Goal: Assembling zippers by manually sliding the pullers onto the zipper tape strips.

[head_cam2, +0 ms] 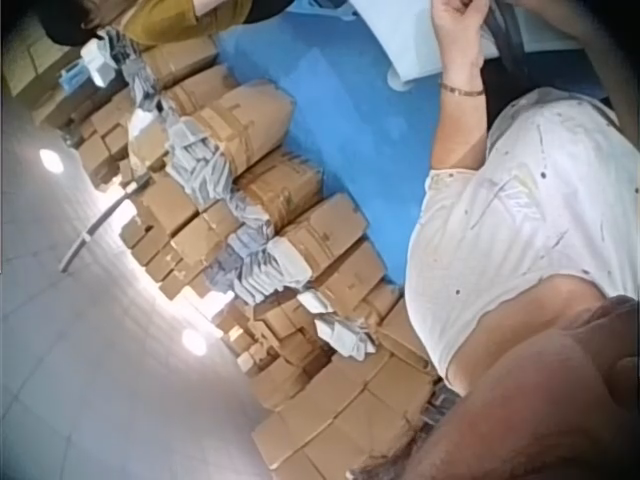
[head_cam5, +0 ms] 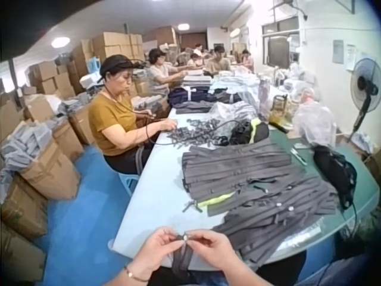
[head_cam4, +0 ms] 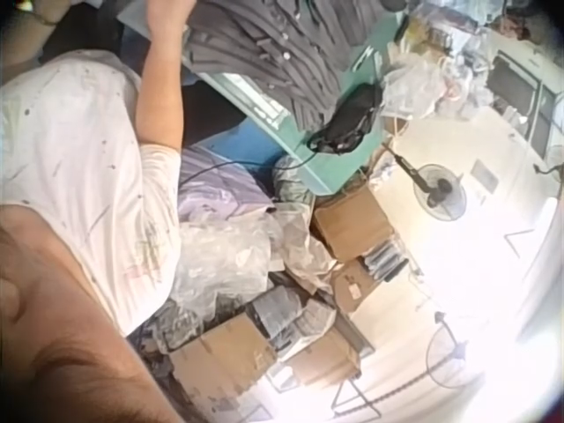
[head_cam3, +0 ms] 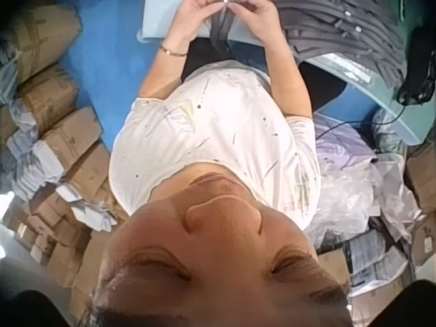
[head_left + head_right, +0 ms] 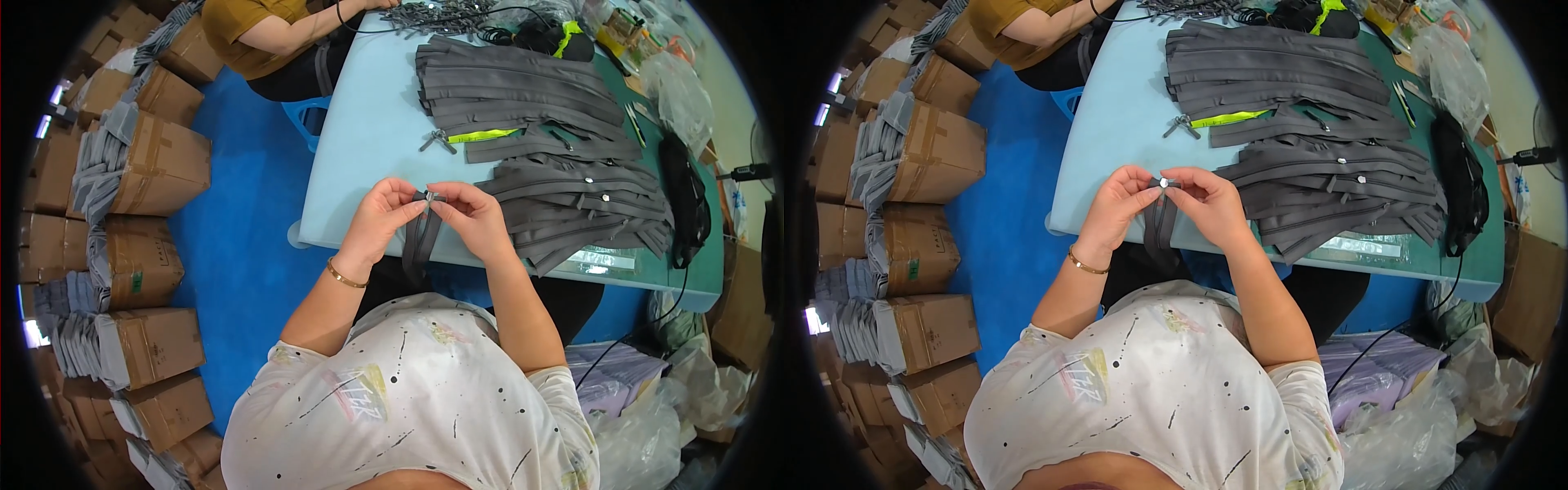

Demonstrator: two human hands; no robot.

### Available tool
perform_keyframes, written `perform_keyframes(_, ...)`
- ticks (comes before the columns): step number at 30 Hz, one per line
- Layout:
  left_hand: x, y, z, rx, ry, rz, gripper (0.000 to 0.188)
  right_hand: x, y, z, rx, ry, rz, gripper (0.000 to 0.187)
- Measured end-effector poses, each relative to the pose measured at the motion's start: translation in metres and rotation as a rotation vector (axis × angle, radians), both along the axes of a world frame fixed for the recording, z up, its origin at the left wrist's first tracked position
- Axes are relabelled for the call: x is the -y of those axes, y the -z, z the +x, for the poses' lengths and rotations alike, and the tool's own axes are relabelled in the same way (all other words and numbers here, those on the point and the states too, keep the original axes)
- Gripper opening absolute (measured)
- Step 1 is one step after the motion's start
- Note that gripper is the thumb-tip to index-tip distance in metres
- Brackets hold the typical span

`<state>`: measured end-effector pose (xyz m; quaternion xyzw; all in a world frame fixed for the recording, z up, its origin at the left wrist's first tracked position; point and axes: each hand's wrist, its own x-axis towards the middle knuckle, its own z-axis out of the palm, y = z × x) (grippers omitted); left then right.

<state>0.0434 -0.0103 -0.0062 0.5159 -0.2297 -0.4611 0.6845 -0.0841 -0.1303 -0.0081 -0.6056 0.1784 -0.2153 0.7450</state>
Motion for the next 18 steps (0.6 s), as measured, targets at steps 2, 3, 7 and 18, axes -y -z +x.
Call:
perform_keyframes(2,-0.002,0.0,0.0,0.0,0.023,0.036,0.02,-0.001,0.0,0.0,0.02,0.009,0.0,0.024)
perform_keyframes(3,-0.002,0.0,0.0,-0.001,0.049,0.073,0.018,0.0,-0.001,-0.001,0.001,0.016,0.016,0.024)
perform_keyframes(7,-0.005,-0.004,0.0,0.04,0.161,0.156,0.016,0.0,0.0,-0.001,0.0,0.054,0.019,0.024)
perform_keyframes(18,-0.006,-0.003,-0.005,0.126,0.115,0.164,0.015,-0.002,0.006,-0.003,-0.064,0.071,-0.135,0.024)
